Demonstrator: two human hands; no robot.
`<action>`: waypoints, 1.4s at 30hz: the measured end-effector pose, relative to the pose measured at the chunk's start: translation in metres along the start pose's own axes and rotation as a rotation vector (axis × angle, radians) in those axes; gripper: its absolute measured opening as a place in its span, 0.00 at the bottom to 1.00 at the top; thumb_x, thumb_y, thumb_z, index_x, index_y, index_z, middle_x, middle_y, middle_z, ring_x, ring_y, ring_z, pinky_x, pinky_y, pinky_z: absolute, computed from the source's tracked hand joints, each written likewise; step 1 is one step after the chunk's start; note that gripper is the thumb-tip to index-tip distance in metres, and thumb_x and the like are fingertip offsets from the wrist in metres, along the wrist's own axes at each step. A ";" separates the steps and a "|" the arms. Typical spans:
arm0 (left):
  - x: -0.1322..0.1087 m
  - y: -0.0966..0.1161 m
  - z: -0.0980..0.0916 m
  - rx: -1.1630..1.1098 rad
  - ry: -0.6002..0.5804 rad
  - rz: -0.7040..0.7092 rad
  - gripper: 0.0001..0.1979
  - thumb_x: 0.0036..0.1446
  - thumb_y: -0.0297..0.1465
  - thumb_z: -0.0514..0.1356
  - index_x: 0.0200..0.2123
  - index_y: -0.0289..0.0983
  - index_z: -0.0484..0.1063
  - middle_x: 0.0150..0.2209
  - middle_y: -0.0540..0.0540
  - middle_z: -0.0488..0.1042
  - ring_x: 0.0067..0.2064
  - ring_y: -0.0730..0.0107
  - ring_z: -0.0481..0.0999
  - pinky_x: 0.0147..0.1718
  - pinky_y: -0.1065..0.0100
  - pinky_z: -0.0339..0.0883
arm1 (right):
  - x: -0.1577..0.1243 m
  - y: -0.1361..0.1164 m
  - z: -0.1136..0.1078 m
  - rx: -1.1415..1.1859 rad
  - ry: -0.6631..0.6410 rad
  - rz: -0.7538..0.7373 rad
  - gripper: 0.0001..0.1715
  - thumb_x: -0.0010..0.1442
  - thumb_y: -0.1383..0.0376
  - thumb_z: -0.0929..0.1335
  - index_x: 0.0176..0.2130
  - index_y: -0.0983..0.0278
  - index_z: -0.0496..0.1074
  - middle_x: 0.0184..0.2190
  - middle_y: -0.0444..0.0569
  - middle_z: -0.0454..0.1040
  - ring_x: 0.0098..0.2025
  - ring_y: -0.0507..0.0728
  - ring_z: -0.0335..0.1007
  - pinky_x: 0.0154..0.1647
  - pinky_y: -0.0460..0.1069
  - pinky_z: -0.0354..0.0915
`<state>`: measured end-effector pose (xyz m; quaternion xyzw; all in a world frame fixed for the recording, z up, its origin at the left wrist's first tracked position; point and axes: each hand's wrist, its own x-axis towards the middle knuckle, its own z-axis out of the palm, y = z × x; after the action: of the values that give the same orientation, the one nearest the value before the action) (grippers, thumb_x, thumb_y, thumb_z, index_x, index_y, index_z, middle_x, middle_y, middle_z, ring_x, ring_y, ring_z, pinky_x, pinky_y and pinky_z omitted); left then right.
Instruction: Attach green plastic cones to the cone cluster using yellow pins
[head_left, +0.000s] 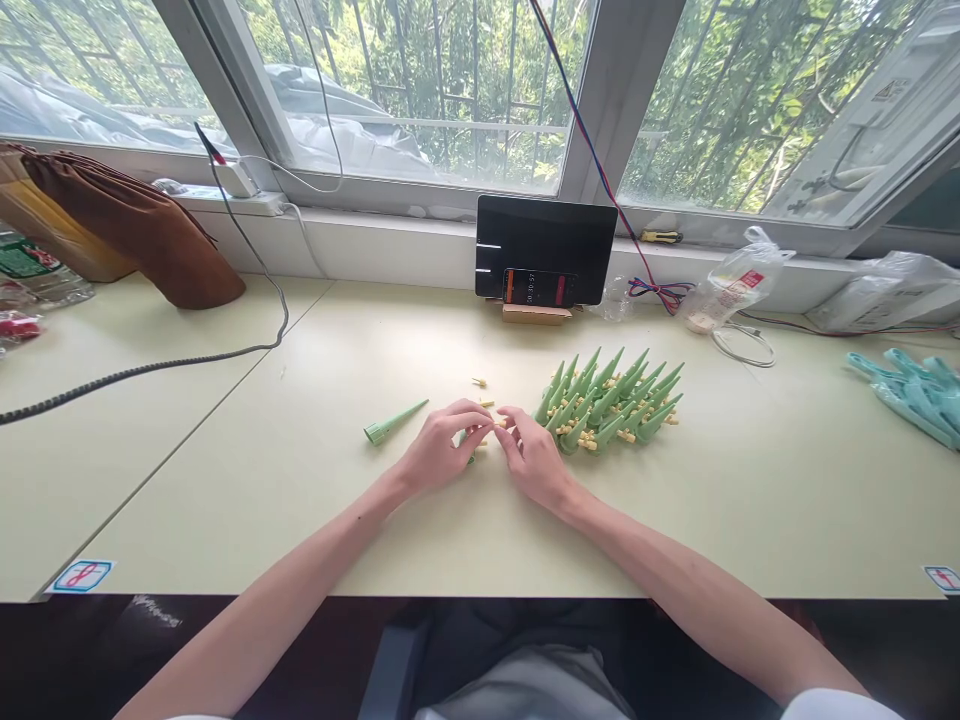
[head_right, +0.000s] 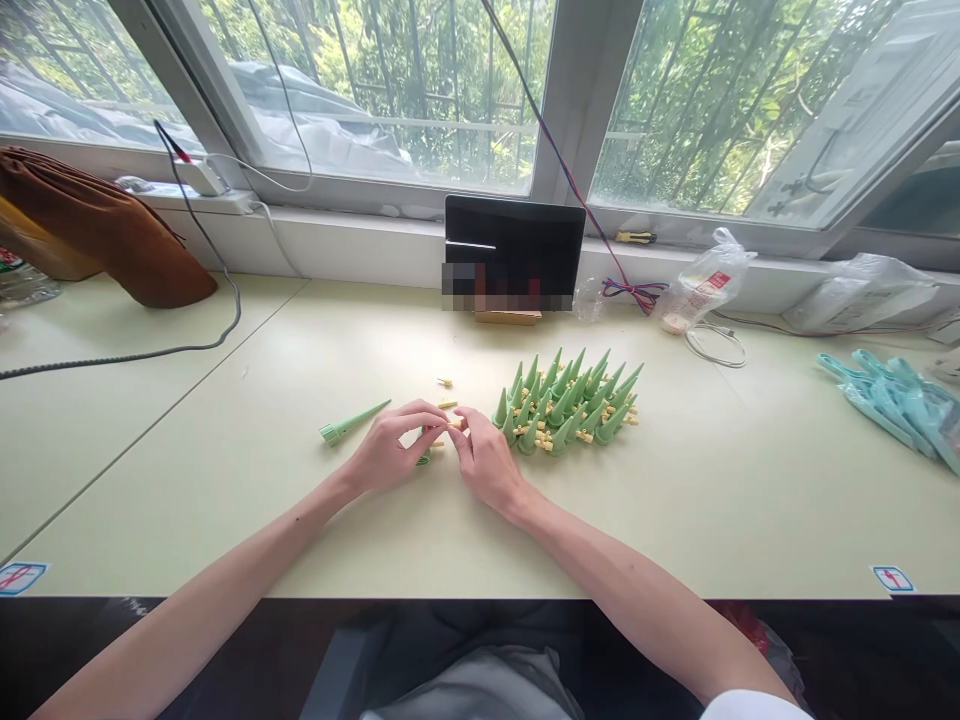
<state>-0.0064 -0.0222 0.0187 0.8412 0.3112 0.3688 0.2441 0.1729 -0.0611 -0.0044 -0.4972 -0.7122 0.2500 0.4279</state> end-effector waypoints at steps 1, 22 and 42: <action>0.000 0.000 0.001 0.001 -0.002 0.000 0.10 0.65 0.30 0.55 0.37 0.38 0.77 0.39 0.42 0.77 0.39 0.65 0.77 0.36 0.65 0.71 | 0.000 0.000 0.000 0.005 0.001 -0.016 0.16 0.70 0.60 0.59 0.52 0.64 0.67 0.40 0.51 0.74 0.33 0.54 0.69 0.37 0.49 0.66; 0.003 -0.002 -0.006 0.160 0.241 -0.263 0.09 0.64 0.33 0.54 0.38 0.38 0.73 0.17 0.57 0.55 0.20 0.76 0.54 0.23 0.73 0.55 | -0.001 0.000 0.001 0.099 0.012 0.019 0.10 0.69 0.61 0.60 0.42 0.63 0.67 0.32 0.48 0.71 0.30 0.52 0.66 0.31 0.47 0.65; 0.004 0.004 -0.009 0.229 -0.052 -0.333 0.24 0.66 0.43 0.49 0.20 0.38 0.60 0.15 0.55 0.48 0.19 0.75 0.48 0.21 0.70 0.45 | 0.000 0.001 0.001 0.047 0.006 -0.019 0.10 0.68 0.62 0.60 0.41 0.63 0.68 0.33 0.48 0.72 0.32 0.53 0.67 0.30 0.46 0.63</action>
<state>-0.0096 -0.0203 0.0281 0.8095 0.4795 0.2640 0.2125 0.1727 -0.0609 -0.0060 -0.4811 -0.7096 0.2611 0.4437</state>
